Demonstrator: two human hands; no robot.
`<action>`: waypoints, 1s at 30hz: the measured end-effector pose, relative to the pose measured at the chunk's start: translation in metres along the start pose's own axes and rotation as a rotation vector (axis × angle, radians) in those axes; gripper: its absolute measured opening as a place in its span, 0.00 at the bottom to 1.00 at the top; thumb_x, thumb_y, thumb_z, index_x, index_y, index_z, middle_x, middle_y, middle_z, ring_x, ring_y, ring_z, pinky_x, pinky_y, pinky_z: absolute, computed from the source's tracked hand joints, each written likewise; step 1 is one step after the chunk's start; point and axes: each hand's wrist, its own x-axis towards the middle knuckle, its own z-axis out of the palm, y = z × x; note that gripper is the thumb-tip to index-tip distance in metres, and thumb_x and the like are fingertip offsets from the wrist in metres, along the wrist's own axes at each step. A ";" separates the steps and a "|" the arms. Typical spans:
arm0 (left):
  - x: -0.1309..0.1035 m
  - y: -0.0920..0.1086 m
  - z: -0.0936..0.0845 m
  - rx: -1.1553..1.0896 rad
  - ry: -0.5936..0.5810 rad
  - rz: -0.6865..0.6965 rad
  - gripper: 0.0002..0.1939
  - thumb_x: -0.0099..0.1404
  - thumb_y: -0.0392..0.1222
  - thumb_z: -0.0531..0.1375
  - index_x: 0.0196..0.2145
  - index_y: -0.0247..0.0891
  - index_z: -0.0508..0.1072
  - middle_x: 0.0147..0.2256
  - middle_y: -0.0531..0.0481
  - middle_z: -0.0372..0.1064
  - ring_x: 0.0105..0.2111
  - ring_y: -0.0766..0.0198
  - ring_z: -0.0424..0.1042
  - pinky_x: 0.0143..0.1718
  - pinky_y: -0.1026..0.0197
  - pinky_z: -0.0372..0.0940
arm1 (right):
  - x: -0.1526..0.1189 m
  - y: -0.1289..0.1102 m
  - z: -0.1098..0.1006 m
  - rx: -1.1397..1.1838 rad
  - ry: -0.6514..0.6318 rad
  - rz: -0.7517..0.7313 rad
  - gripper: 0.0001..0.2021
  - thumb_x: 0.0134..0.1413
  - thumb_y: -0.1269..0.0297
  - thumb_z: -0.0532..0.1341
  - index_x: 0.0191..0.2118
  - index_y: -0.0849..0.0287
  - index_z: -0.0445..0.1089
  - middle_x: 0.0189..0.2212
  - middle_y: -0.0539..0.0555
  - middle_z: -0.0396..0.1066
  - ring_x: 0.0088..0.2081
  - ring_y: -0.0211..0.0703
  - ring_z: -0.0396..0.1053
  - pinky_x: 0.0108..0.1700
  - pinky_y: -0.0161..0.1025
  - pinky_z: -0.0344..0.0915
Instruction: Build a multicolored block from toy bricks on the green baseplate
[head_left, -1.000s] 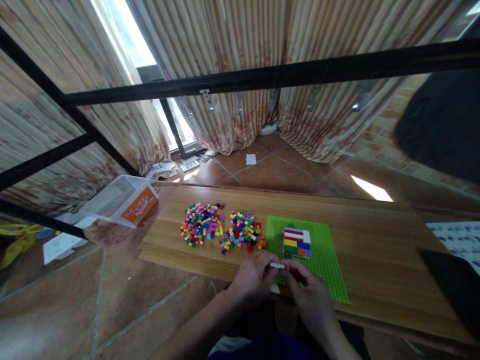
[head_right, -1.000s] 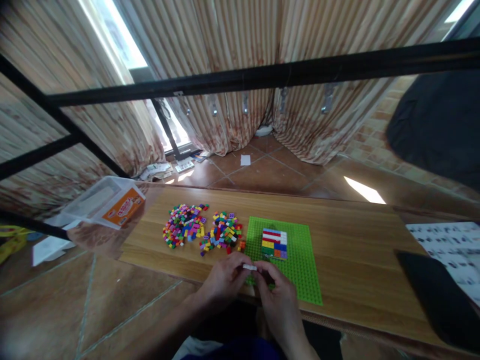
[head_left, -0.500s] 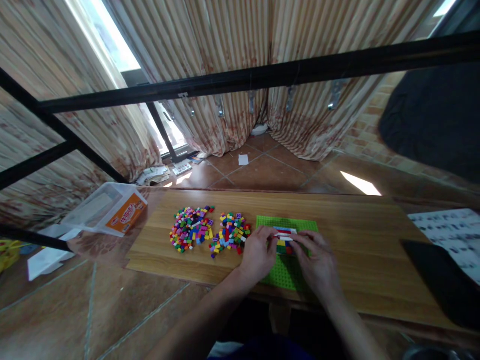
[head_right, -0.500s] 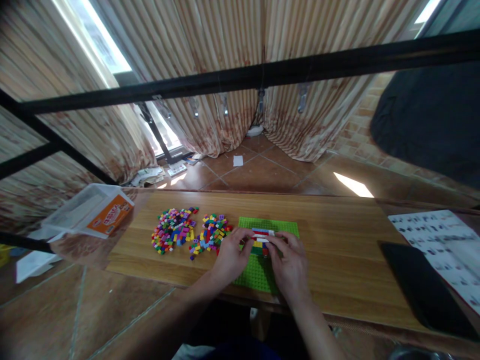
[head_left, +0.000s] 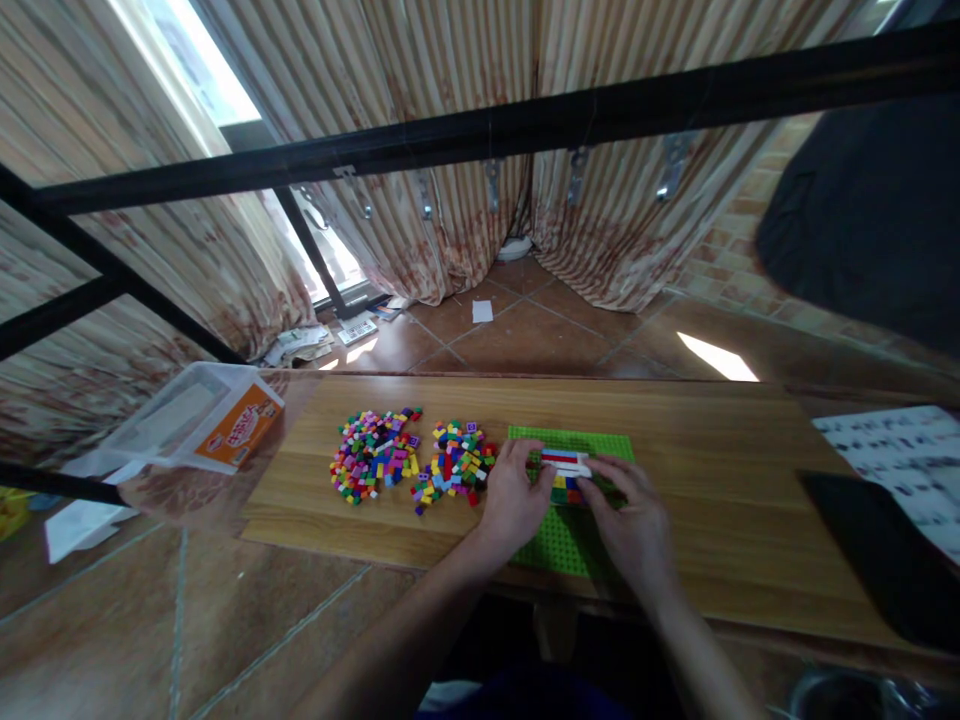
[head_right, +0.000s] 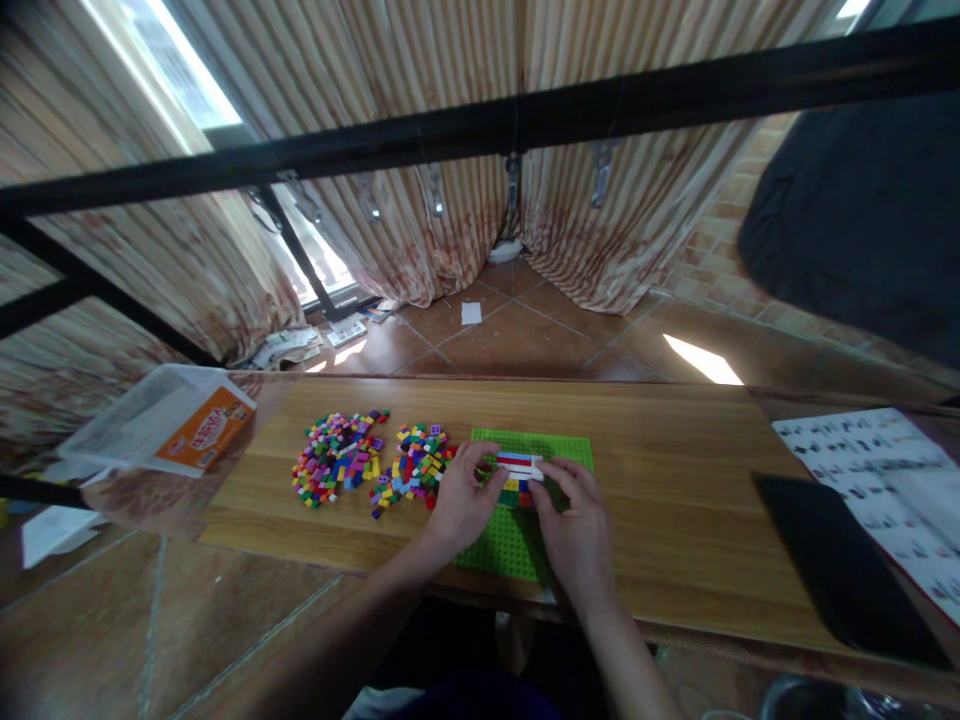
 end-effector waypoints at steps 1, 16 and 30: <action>0.000 0.000 0.000 -0.003 0.000 -0.002 0.11 0.62 0.34 0.59 0.44 0.39 0.69 0.43 0.46 0.68 0.43 0.59 0.69 0.45 0.56 0.66 | 0.000 0.000 -0.001 0.015 -0.007 0.021 0.15 0.55 0.54 0.60 0.43 0.56 0.75 0.45 0.58 0.71 0.47 0.47 0.69 0.50 0.48 0.66; 0.000 0.005 0.002 -0.036 0.010 -0.065 0.12 0.60 0.34 0.59 0.44 0.38 0.71 0.41 0.47 0.69 0.40 0.61 0.69 0.42 0.59 0.66 | 0.008 -0.005 0.012 0.123 0.033 0.265 0.20 0.49 0.51 0.63 0.43 0.60 0.74 0.39 0.59 0.74 0.35 0.46 0.71 0.40 0.46 0.69; 0.003 0.003 0.017 -0.185 0.078 -0.260 0.13 0.56 0.34 0.63 0.41 0.37 0.71 0.38 0.49 0.71 0.34 0.64 0.70 0.39 0.60 0.67 | 0.009 -0.014 0.014 0.164 0.050 0.308 0.19 0.48 0.52 0.63 0.41 0.61 0.74 0.36 0.60 0.77 0.32 0.46 0.73 0.35 0.43 0.70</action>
